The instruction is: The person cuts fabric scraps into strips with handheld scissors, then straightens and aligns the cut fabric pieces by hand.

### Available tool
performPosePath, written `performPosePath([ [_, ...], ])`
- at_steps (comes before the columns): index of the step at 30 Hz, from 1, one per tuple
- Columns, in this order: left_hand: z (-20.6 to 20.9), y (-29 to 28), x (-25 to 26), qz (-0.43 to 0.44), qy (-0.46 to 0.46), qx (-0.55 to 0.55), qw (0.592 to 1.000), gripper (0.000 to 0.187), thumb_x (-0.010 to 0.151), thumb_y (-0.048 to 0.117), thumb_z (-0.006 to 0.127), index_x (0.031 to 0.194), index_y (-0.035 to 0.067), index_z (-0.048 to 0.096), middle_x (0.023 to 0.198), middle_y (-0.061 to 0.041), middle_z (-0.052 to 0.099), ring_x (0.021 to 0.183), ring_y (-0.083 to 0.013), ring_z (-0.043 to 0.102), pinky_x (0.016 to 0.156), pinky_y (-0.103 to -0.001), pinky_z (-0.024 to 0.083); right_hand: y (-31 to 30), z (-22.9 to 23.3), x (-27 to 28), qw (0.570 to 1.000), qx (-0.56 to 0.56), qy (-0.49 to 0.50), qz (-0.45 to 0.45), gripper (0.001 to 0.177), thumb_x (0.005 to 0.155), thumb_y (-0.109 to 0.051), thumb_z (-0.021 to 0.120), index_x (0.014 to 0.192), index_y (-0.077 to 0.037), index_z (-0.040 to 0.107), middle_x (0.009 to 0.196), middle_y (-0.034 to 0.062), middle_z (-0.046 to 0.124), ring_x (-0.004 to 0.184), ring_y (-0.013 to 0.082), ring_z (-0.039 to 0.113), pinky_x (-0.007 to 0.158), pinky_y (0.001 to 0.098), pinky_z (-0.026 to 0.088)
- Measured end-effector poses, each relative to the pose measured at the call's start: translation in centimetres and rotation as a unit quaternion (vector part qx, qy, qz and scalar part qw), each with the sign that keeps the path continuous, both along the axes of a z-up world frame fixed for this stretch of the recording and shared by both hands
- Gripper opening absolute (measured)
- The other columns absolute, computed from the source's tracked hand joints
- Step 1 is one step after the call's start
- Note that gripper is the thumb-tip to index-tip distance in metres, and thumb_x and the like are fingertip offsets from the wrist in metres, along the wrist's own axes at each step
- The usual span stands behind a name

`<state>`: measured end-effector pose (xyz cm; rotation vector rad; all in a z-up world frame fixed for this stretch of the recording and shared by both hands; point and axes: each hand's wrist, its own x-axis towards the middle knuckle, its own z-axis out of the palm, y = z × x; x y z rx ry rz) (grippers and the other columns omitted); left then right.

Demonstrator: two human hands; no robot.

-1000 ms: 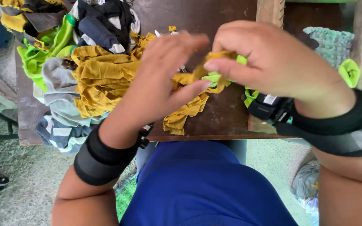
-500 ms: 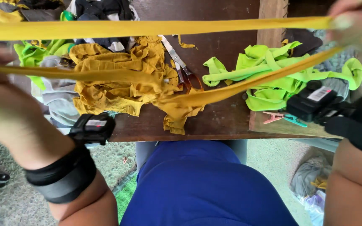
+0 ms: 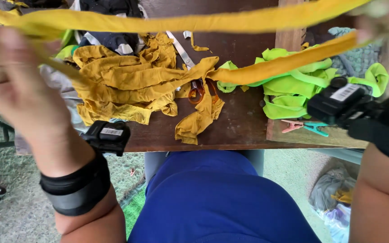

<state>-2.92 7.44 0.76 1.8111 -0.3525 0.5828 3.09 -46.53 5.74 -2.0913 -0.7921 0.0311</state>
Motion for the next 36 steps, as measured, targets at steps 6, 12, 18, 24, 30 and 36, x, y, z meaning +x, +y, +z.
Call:
performPosePath([
  [6,4.1,-5.2,-1.3,-0.097,0.062,0.025,0.993,0.014,0.106,0.016,0.061,0.099,0.007,0.070,0.103,-0.012,0.062,0.090,-0.0147,0.063,0.076,-0.029,0.050,14.9,1.6,-1.2,0.998,0.027,-0.045,0.035,0.012,0.119,0.003,0.048,0.120,0.001,0.059,0.109,0.0050,0.063,0.096,0.0116,0.068,0.084,0.0246,0.057],
  [12,3.9,-7.0,-1.9,-0.194,0.037,0.215,0.956,0.013,0.090,0.016,0.076,0.100,0.008,0.073,0.117,-0.024,0.066,0.110,-0.0366,0.064,0.091,-0.044,0.053,24.5,4.2,-2.7,0.976,-0.002,-0.129,0.176,0.011,0.106,0.001,0.069,0.111,-0.001,0.060,0.109,0.0107,0.066,0.102,0.0273,0.070,0.089,0.0318,0.055],
  [18,3.8,-3.6,-2.9,0.060,0.045,0.145,0.987,0.020,0.113,0.008,0.067,0.131,0.002,0.069,0.113,-0.012,0.065,0.103,-0.0223,0.062,0.085,-0.034,0.047,25.1,-3.0,-3.9,0.967,-0.239,-0.048,0.073,0.020,0.085,-0.013,0.071,0.102,-0.006,0.063,0.093,0.0177,0.062,0.090,0.0381,0.065,0.078,0.0481,0.051],
  [24,4.1,-2.9,-4.8,-0.063,-0.004,-0.135,0.989,0.043,0.115,0.011,0.057,0.156,0.010,0.042,0.150,0.004,0.044,0.134,-0.0098,0.050,0.114,-0.025,0.047,25.7,-12.9,-5.6,0.880,-0.418,0.194,0.119,0.032,0.082,-0.028,0.072,0.112,-0.017,0.073,0.104,0.0172,0.066,0.095,0.0374,0.064,0.083,0.0479,0.051],
  [30,3.8,-2.3,-3.8,-0.035,0.032,0.205,0.978,0.015,0.100,0.009,0.077,0.097,-0.001,0.066,0.134,-0.016,0.063,0.127,-0.0309,0.061,0.108,-0.042,0.050,25.8,-12.1,-5.1,0.912,-0.381,0.120,0.097,0.026,0.089,-0.016,0.061,0.112,-0.006,0.072,0.109,0.0154,0.065,0.097,0.0360,0.066,0.083,0.0473,0.052],
  [36,3.4,-4.2,-3.1,-0.082,-0.025,0.262,0.961,0.028,0.086,0.017,0.085,0.084,0.005,0.060,0.126,-0.012,0.068,0.121,-0.0331,0.063,0.103,-0.044,0.048,25.0,1.0,-3.9,0.986,-0.075,0.032,0.149,0.017,0.093,-0.012,0.072,0.110,-0.006,0.072,0.105,0.0080,0.070,0.095,0.0238,0.070,0.083,0.0345,0.055],
])
